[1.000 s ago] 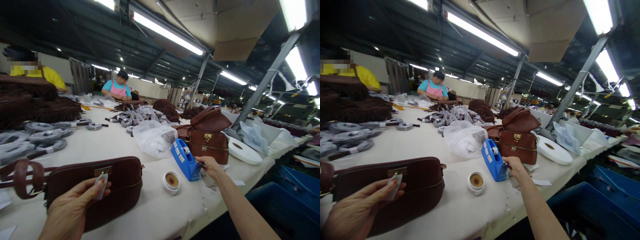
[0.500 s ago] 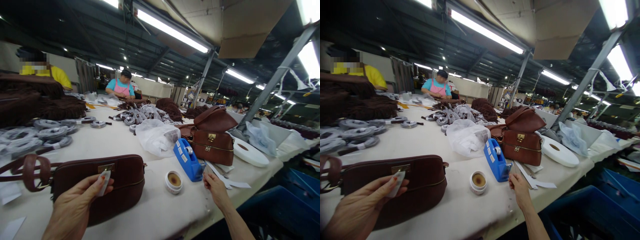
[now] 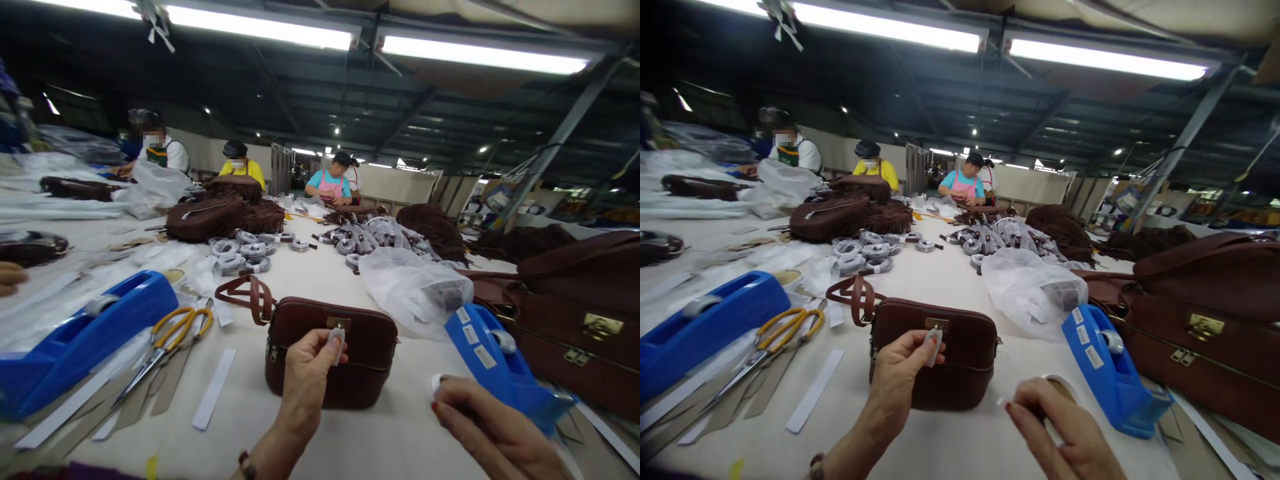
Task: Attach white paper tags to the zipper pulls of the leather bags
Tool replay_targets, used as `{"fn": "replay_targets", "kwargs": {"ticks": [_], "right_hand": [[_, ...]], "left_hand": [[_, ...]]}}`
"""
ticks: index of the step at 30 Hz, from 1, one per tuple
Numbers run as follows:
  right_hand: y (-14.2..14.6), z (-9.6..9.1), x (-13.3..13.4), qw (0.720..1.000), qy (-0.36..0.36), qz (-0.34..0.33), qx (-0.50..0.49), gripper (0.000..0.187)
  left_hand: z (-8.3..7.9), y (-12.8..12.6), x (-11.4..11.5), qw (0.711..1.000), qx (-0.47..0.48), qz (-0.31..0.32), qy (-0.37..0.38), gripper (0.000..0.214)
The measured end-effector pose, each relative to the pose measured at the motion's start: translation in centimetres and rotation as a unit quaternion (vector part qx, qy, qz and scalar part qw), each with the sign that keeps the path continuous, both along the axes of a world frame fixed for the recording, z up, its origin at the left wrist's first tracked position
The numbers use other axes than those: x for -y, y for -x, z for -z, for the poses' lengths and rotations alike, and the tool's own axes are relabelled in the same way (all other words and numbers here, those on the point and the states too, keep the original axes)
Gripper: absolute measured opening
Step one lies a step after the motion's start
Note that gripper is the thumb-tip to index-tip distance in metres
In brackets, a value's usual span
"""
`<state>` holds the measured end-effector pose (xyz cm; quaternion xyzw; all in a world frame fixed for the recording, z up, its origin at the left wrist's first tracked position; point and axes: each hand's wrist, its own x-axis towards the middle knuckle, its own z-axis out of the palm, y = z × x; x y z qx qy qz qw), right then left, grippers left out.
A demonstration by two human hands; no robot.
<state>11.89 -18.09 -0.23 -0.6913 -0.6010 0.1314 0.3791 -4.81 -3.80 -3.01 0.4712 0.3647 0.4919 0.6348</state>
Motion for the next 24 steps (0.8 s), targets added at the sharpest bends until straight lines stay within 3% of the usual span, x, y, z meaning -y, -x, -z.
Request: {"fn": "replay_targets", "kwargs": {"ticks": [3,6,11,17,24], "right_hand": [[4.0,-3.1,-4.3,0.992,0.002,-0.120,-0.037,0.022],[5.4,-3.2,-7.7,0.987,-0.008,-0.151,-0.050,0.021],[5.5,-1.5,-10.5,0.996,-0.010,-0.086,0.002,0.020],[6.2,-1.6,-10.9,1.000,0.010,-0.009,0.023,0.025],[6.7,-0.8,-11.3,0.999,-0.005,0.039,0.009,0.029]], "left_hand": [[0.0,0.3,0.0,1.000,0.004,0.022,-0.007,0.012],[0.1,0.6,-0.1,0.999,0.010,0.036,-0.019,0.010],[0.1,0.5,-0.2,0.999,0.013,0.038,-0.033,0.015],[0.1,0.2,0.1,0.999,0.013,0.023,-0.036,0.012],[0.7,-0.1,0.4,0.997,-0.021,-0.046,-0.050,0.011]]}}
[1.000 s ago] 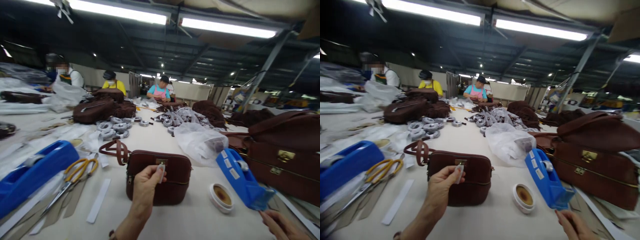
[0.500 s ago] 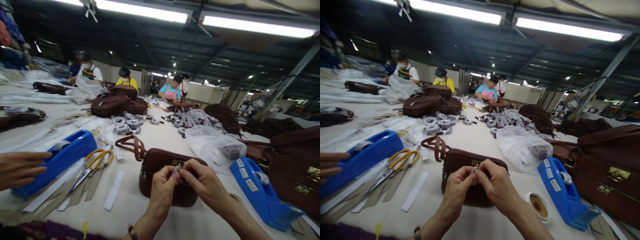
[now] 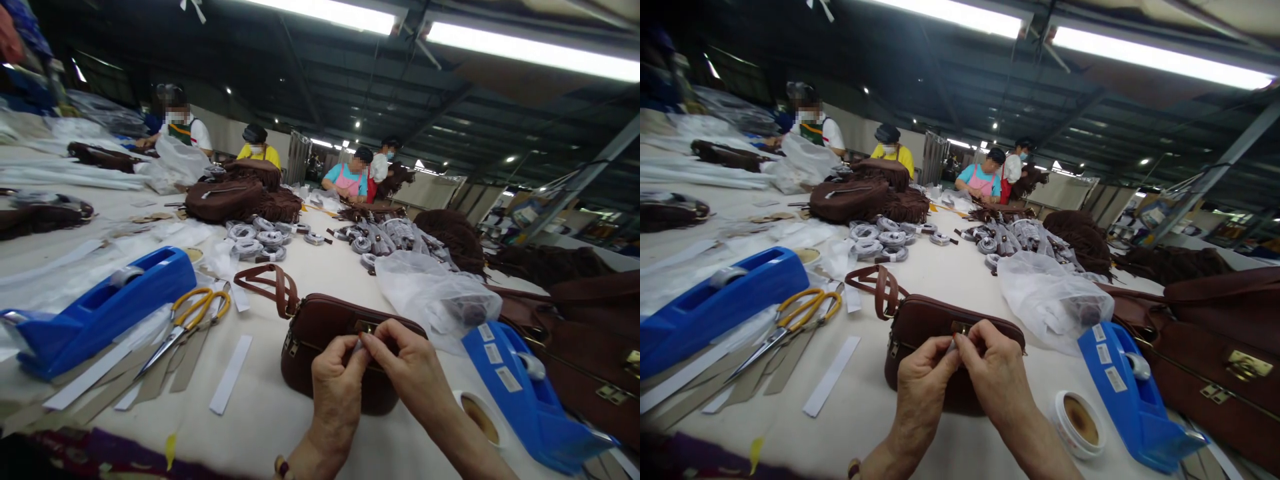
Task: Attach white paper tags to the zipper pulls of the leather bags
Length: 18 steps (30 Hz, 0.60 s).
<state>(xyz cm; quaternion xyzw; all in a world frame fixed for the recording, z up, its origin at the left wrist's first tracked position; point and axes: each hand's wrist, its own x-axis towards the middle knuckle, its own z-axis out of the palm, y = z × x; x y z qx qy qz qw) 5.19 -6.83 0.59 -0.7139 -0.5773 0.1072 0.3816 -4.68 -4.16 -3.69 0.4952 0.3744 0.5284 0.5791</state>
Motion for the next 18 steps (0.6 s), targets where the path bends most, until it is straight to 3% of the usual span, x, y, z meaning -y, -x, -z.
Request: {"fn": "replay_targets", "kwargs": {"ticks": [12,18], "right_hand": [[0.3,-0.5,-0.5,0.999,0.017,0.032,-0.032,0.028],[0.2,-0.4,-0.6,0.999,0.018,0.028,-0.041,0.029]], "left_hand": [[1.6,-1.0,0.4,0.993,0.011,-0.103,-0.047,0.017],[1.0,-0.6,0.5,0.978,-0.085,-0.114,-0.155,0.018]]}}
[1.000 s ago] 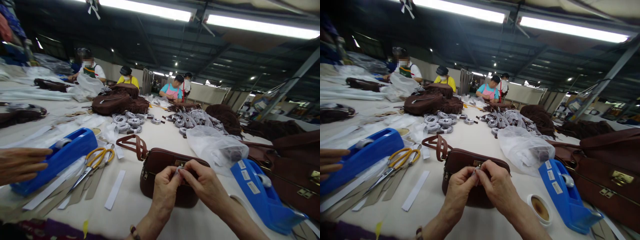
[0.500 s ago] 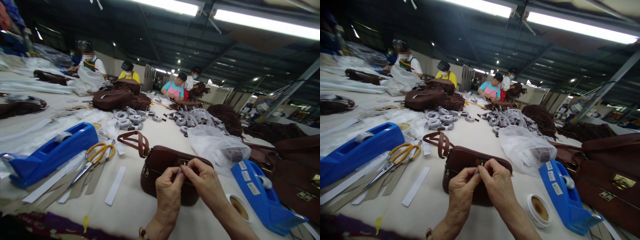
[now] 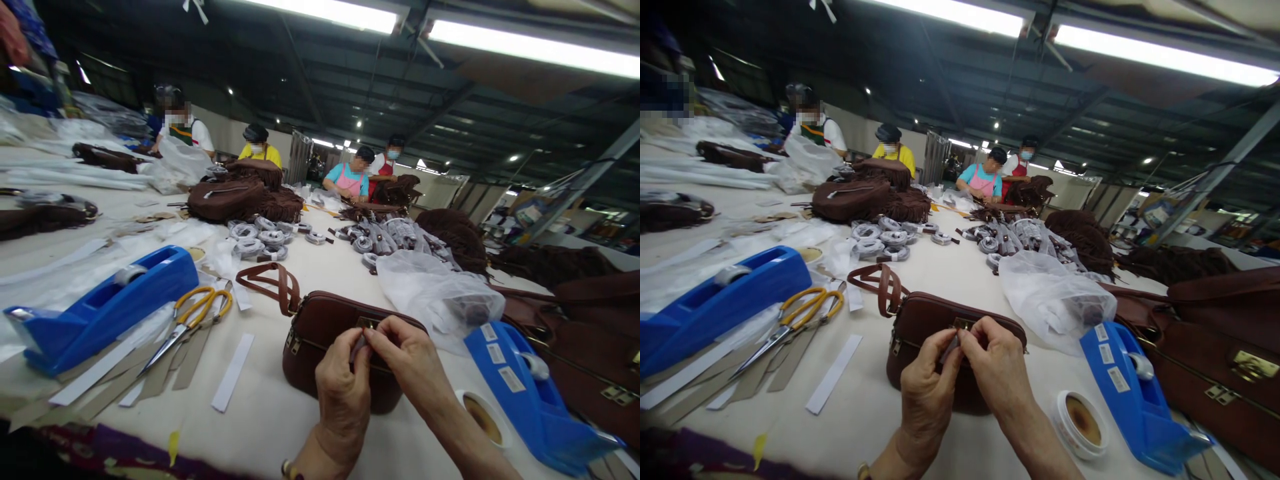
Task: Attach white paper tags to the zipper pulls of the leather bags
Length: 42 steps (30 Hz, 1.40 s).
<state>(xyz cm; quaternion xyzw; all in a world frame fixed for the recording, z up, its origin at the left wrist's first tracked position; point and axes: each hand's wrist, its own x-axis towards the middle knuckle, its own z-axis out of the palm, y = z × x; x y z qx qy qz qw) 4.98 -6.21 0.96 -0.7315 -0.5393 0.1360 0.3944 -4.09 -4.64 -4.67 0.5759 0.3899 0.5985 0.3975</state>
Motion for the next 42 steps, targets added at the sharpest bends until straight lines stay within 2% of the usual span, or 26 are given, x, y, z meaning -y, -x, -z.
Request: {"fn": "replay_targets", "kwargs": {"ticks": [2,4,8,11,16,20,24,28,32,35,42], "right_hand": [[-0.3,0.0,0.1,1.000,0.009,-0.007,0.000,0.029],[-0.7,-0.2,0.2,0.999,0.023,-0.022,-0.012,0.026],[-1.7,-0.8,0.8,0.995,0.051,-0.076,-0.050,0.018],[-2.0,-1.1,1.3,0.992,0.062,-0.097,-0.042,0.016],[-1.5,-0.7,1.7,0.997,0.038,-0.057,-0.021,0.016],[-1.0,0.5,1.8,0.998,0.010,-0.010,-0.060,0.015],[-0.5,1.9,1.6,0.993,-0.039,0.006,-0.114,0.014],[0.2,3.5,1.1,0.983,-0.087,0.016,-0.158,0.011],[0.6,4.4,0.6,0.945,-0.122,0.023,-0.302,0.012],[0.7,4.3,0.5,0.922,-0.136,0.010,-0.363,0.015],[0.7,3.5,0.7,0.893,-0.118,-0.025,-0.433,0.028]], "left_hand": [[-0.6,0.3,-0.2,0.999,-0.030,0.010,0.009,0.013],[-1.4,0.5,-0.4,0.997,-0.051,0.028,0.048,0.009],[-3.1,0.9,-0.9,0.974,-0.043,0.125,0.184,0.006],[-3.8,1.0,-1.3,0.951,-0.007,0.180,0.251,0.007],[-4.4,1.3,-1.3,0.916,0.074,0.214,0.331,0.008],[-4.8,1.5,-1.1,0.880,0.143,0.239,0.384,0.010],[-5.1,1.6,-1.1,0.839,0.195,0.263,0.434,0.014],[-5.2,1.4,-1.1,0.806,0.226,0.281,0.469,0.019],[-5.1,1.0,-1.1,0.794,0.240,0.279,0.485,0.023],[-5.0,0.8,-1.2,0.793,0.244,0.274,0.487,0.024],[-5.3,0.7,-0.8,0.788,0.264,0.260,0.491,0.021]]}}
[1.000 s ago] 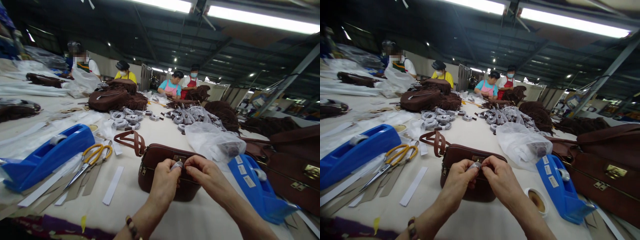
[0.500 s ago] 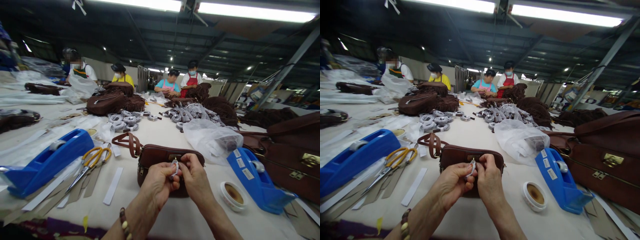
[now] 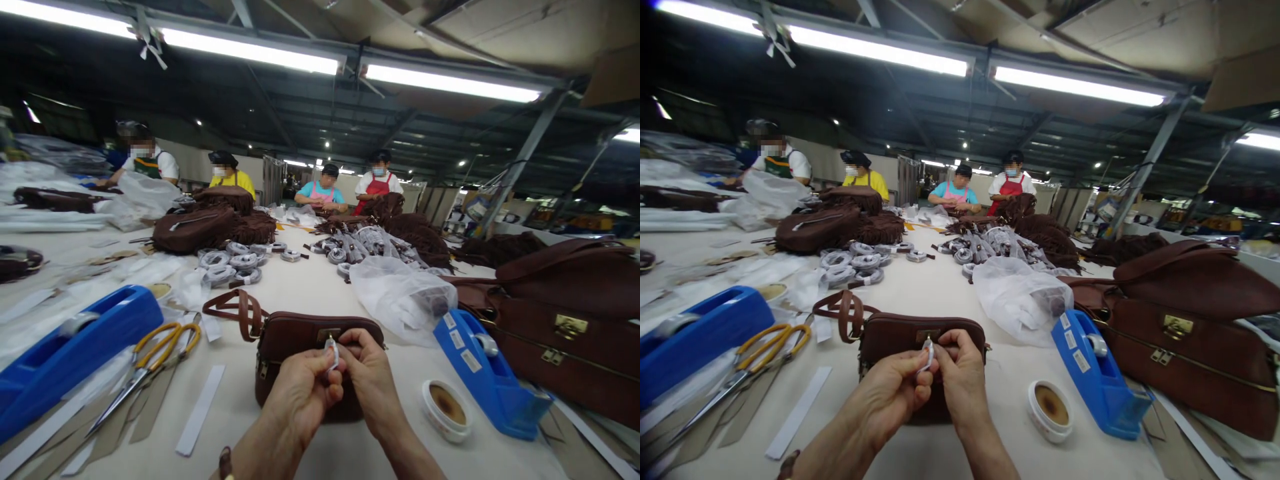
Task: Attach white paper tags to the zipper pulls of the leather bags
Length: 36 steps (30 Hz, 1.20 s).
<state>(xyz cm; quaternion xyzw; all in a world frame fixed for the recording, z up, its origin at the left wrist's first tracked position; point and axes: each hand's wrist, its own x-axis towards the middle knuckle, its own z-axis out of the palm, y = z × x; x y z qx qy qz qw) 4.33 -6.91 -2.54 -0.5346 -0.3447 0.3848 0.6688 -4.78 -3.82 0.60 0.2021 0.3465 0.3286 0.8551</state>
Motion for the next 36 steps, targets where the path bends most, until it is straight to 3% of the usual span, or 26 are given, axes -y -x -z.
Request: {"fn": "replay_targets", "kwargs": {"ticks": [16,25,36], "right_hand": [[-0.3,-0.2,0.1,0.997,0.023,0.049,0.056,0.031],[-0.7,-1.6,1.8,0.998,0.051,-0.038,-0.001,0.030],[0.1,-2.9,2.0,0.982,0.122,-0.087,-0.114,0.025]], "left_hand": [[-0.2,0.1,0.6,0.999,-0.024,-0.015,-0.028,0.022],[1.1,-0.7,1.9,0.990,-0.010,-0.112,-0.084,0.011],[2.2,-1.7,2.5,0.986,0.047,-0.159,-0.017,0.005]]}}
